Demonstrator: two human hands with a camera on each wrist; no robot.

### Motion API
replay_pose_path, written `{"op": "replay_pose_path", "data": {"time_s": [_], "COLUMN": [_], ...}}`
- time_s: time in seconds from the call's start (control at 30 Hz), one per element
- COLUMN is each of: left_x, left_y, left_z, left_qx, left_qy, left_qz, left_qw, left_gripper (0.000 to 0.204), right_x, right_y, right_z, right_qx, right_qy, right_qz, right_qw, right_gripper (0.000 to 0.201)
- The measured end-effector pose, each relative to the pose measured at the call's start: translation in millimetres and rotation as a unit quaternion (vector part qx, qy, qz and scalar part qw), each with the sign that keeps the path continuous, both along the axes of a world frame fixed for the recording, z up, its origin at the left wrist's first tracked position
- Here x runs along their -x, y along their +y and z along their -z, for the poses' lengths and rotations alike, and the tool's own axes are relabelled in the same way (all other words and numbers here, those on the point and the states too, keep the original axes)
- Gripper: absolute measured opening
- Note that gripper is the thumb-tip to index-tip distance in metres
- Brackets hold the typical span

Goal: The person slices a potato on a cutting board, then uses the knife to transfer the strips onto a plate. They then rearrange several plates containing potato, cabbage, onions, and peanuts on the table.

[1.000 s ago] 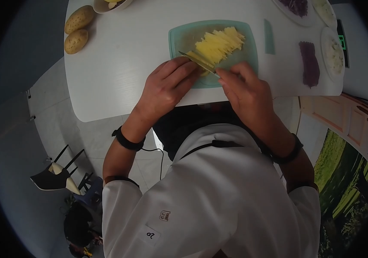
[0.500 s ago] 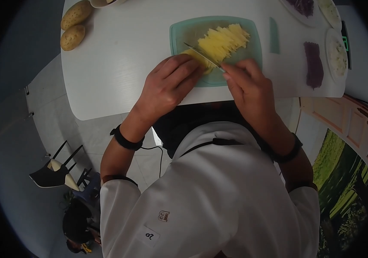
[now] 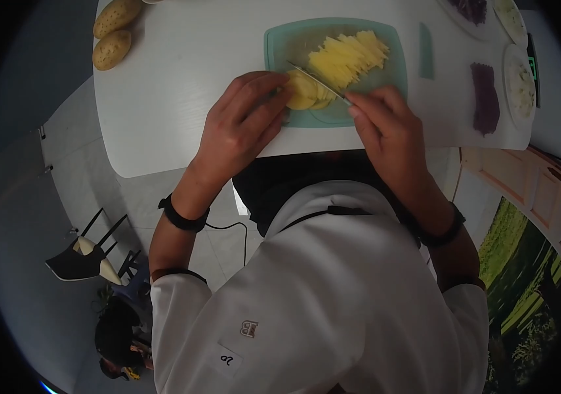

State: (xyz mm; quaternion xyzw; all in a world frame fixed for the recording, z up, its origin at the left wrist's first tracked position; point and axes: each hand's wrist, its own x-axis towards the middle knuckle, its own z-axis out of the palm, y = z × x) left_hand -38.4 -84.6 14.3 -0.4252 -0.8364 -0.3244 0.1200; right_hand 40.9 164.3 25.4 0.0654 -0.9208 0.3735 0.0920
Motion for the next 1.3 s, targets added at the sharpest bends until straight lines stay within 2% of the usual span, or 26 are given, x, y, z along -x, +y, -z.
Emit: {"op": "replay_pose_path", "data": {"time_s": [0.23,0.47,0.77,1.03,1.3], "left_x": [4,7,10,10,9], "left_y": [4,8,12,16,14], "left_z": [3,2,1,8,4], "left_qx": [0.007,0.023,0.023,-0.029,-0.017], "left_qy": [0.029,0.080,0.052,0.018,0.027], "left_qz": [0.023,0.042,0.044,0.013,0.032], "left_qw": [0.999,0.996,0.997,0.999,0.999], "left_gripper": [0.033,0.035,0.035,0.035,0.030], "right_x": [-1,0,0,2,1], "right_y": [-1,0,0,1,2], "right_z": [-2,-1,-2,-2,0], "right_qx": [0.016,0.011,0.025,0.058,0.063], "right_qy": [-0.019,-0.019,-0.030,-0.042,-0.043], "right_qz": [0.013,0.008,0.016,0.018,0.019], "right_qw": [1.000,1.000,0.999,0.997,0.997], "right_gripper": [0.019,0.019,0.018,0.018,0.018]}}
